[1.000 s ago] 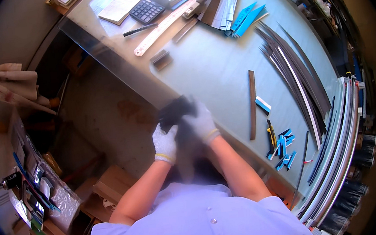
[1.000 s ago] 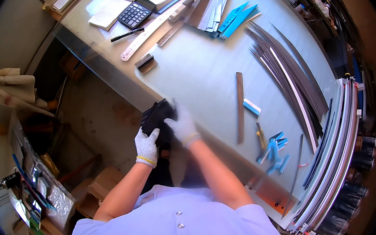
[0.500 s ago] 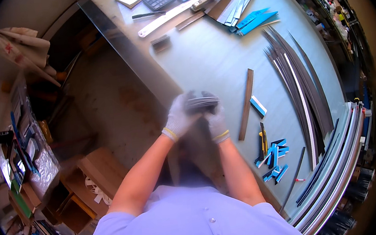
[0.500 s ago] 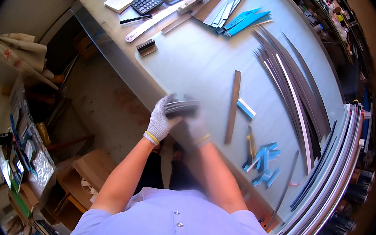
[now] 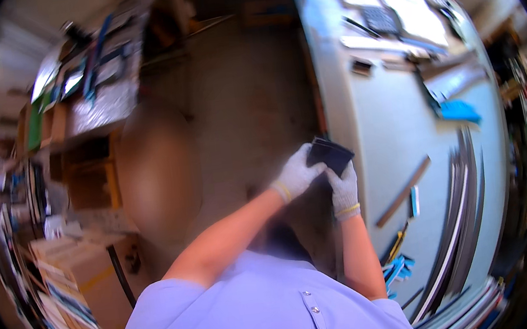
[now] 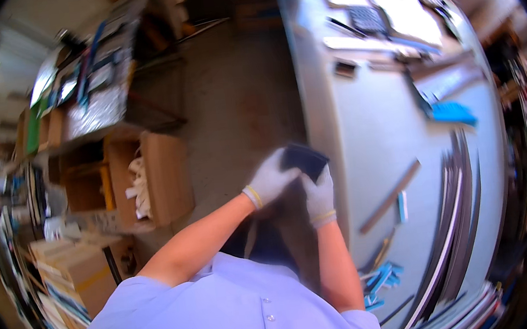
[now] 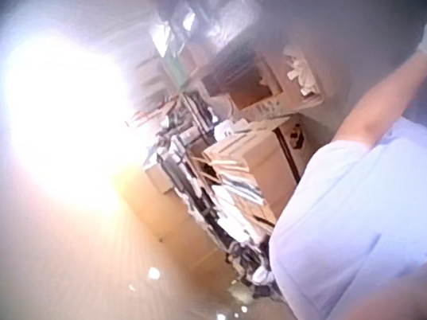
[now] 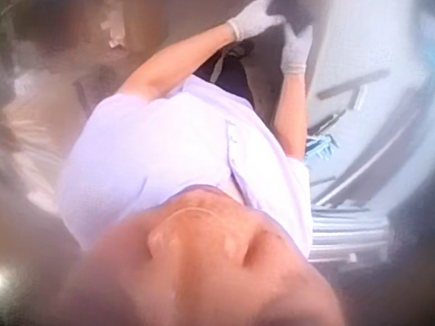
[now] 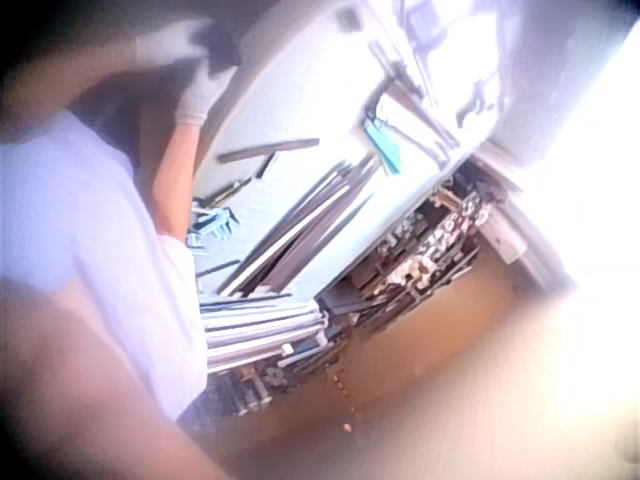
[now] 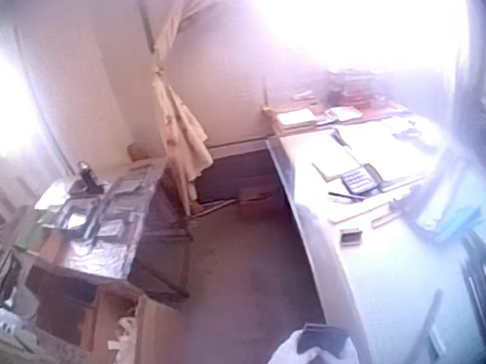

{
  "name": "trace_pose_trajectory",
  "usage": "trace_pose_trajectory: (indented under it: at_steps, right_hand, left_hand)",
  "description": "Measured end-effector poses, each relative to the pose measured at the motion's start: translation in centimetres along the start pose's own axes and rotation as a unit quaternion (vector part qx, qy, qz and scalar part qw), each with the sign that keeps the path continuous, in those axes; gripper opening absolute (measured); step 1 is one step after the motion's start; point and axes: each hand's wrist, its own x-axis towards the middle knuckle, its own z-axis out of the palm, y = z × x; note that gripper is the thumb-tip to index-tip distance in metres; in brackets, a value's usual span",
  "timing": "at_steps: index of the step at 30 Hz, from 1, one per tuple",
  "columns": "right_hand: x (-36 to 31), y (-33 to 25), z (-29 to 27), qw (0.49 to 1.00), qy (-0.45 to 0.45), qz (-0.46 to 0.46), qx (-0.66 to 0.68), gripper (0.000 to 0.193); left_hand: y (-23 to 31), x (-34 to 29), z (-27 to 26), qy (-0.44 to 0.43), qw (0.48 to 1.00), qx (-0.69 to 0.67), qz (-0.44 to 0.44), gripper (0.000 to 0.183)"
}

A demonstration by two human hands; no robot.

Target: The person scores and cuts small dark material pieces with a utility knife and a ruler, sorts them into boxes, and marks one with a pen.

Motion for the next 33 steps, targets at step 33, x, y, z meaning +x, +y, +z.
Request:
trace_pose_trajectory:
  at_steps: [33]
  right_hand:
    - [-28.0,0.2,60.8,0.705,-0.609,0.330,0.153,0.052]
  left_hand:
    - [-2.8,-55.4,-41.8,0.510,0.859,-0.020,0.045,0.107]
